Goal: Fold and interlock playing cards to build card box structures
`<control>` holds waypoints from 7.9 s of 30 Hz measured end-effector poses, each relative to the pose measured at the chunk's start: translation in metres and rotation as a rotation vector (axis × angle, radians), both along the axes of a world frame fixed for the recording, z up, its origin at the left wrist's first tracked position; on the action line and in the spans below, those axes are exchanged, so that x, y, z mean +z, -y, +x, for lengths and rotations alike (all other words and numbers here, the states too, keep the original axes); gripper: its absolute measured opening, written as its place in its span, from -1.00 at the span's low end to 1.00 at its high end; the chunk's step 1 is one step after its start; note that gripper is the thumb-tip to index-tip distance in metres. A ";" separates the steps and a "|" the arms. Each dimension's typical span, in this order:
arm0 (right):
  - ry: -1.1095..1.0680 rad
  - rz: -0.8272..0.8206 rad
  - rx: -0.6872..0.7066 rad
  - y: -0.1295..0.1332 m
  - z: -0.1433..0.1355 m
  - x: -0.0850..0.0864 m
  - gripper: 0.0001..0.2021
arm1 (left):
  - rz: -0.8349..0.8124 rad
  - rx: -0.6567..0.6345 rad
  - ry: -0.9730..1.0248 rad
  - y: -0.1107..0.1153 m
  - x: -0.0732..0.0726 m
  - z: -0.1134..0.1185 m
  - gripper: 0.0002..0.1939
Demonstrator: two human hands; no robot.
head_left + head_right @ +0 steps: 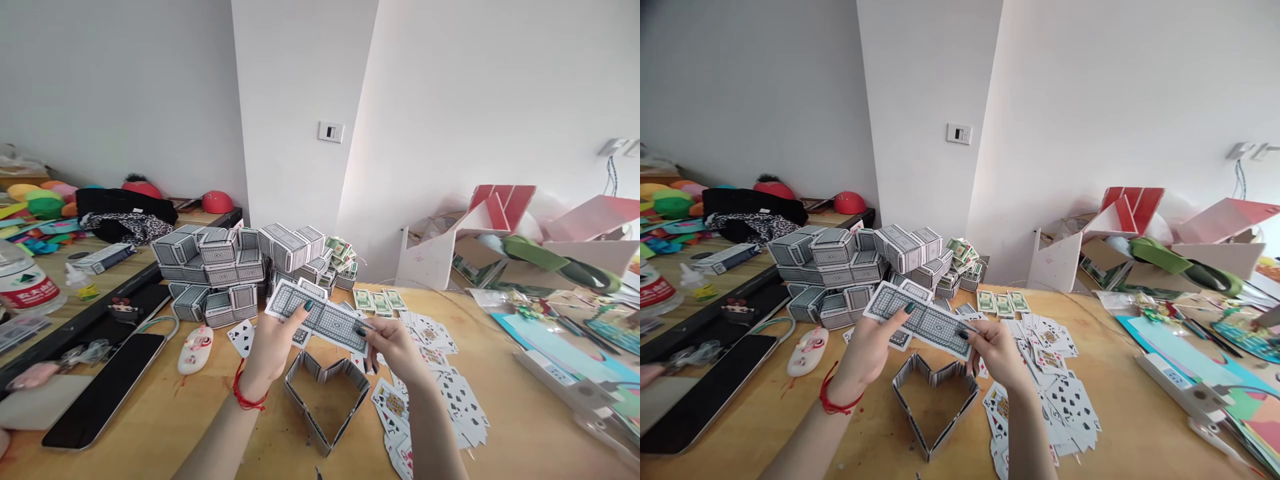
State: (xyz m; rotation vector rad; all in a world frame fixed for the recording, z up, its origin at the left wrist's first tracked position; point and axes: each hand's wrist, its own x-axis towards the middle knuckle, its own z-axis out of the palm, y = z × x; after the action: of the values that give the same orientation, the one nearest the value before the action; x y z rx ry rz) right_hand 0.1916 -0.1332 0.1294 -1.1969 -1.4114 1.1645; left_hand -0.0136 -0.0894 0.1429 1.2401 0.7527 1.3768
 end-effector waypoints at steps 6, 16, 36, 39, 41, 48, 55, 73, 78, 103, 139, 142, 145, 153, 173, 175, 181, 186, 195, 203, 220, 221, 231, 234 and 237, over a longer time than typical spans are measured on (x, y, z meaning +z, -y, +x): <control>0.021 0.019 -0.007 0.000 0.000 -0.001 -0.66 | -0.013 -0.039 -0.141 0.002 -0.002 -0.005 -0.72; 0.073 0.010 -0.025 0.003 0.002 0.002 -0.65 | -0.023 -0.013 -0.071 0.003 -0.003 0.001 -0.69; -0.043 0.014 -0.018 -0.003 -0.002 -0.002 -0.64 | -0.024 0.064 -0.212 0.011 0.005 0.002 -0.72; -0.069 0.016 -0.020 -0.003 -0.006 -0.002 -0.64 | -0.032 0.071 -0.185 0.012 0.008 0.003 -0.73; -0.088 0.009 -0.014 -0.004 -0.008 -0.002 -0.64 | -0.028 0.079 -0.150 0.012 0.008 0.003 -0.73; -0.060 0.042 -0.106 -0.006 -0.015 -0.007 -0.62 | -0.032 -0.019 -0.015 0.007 0.001 0.005 -0.69; -0.090 0.063 -0.090 -0.006 -0.013 -0.008 -0.67 | -0.124 -0.075 0.079 0.006 0.004 0.001 -0.65; -0.108 0.059 -0.090 -0.003 -0.012 -0.001 -0.65 | -0.460 -0.195 0.302 0.005 0.007 -0.005 -0.75; -0.063 0.053 -0.088 -0.004 -0.015 -0.001 -0.66 | -0.332 -0.153 0.184 0.005 0.008 -0.004 -0.63; -0.013 0.040 -0.156 0.001 -0.019 0.005 -0.64 | -0.047 0.005 -0.013 0.006 0.006 -0.001 -0.70; -0.041 -0.057 -0.243 0.018 -0.033 0.023 -0.72 | 0.033 0.270 -0.166 0.004 -0.001 0.006 -0.76; -0.007 -0.019 -0.280 0.023 -0.044 0.026 -0.71 | 0.041 0.303 -0.280 0.005 -0.004 0.008 -0.79; 0.144 0.081 -0.326 0.027 -0.057 0.027 -0.70 | 0.068 0.323 -0.364 0.006 -0.005 0.009 -0.78; 0.750 0.617 -0.499 0.021 -0.083 0.003 -0.83 | 0.073 0.305 -0.412 0.012 -0.010 0.015 -0.75; 0.602 0.666 -0.773 0.023 -0.059 0.017 -0.73 | -0.049 0.319 -0.203 0.003 -0.013 0.012 -0.79; 0.640 0.701 -0.783 0.019 -0.059 0.013 -0.77 | -0.040 0.292 -0.196 0.004 -0.013 0.012 -0.80; 0.801 0.981 -0.883 0.011 -0.066 0.005 -0.84 | -0.043 0.290 -0.213 0.005 -0.013 0.013 -0.81; 0.826 1.092 -0.906 0.008 -0.072 0.000 -0.83 | -0.059 0.301 -0.228 0.005 -0.011 0.013 -0.79; 0.809 1.159 -0.611 0.007 -0.084 -0.014 -0.58 | -0.030 0.307 -0.229 0.008 -0.003 0.015 -0.79; 0.932 1.055 -0.480 0.008 -0.084 -0.010 -0.66 | -0.012 0.030 0.089 0.010 -0.006 0.010 -0.89; 0.388 0.675 -0.438 0.005 -0.053 0.015 -0.78 | -0.515 -0.540 0.557 -0.012 0.002 -0.010 -0.43; 0.378 0.657 -0.430 0.004 -0.052 0.013 -0.78 | -0.536 -0.528 0.523 -0.014 -0.001 -0.012 -0.48; 0.286 0.460 -0.464 -0.001 -0.047 0.007 -0.79 | -0.400 -0.260 0.074 -0.020 -0.019 -0.001 -0.57; 0.110 0.299 -0.494 0.003 -0.044 0.012 -0.72 | -0.327 -0.134 0.087 -0.021 -0.019 0.000 -0.61; -0.139 0.036 -0.256 0.005 -0.044 0.012 -0.63 | -0.305 -0.042 0.146 -0.022 -0.019 0.001 -0.59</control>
State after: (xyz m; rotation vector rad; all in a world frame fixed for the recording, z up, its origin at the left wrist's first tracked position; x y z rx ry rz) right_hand 0.1473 -0.1381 0.1412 -1.2074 -1.1336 1.0184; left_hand -0.0121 -0.0671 0.1236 0.9027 0.7958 1.2501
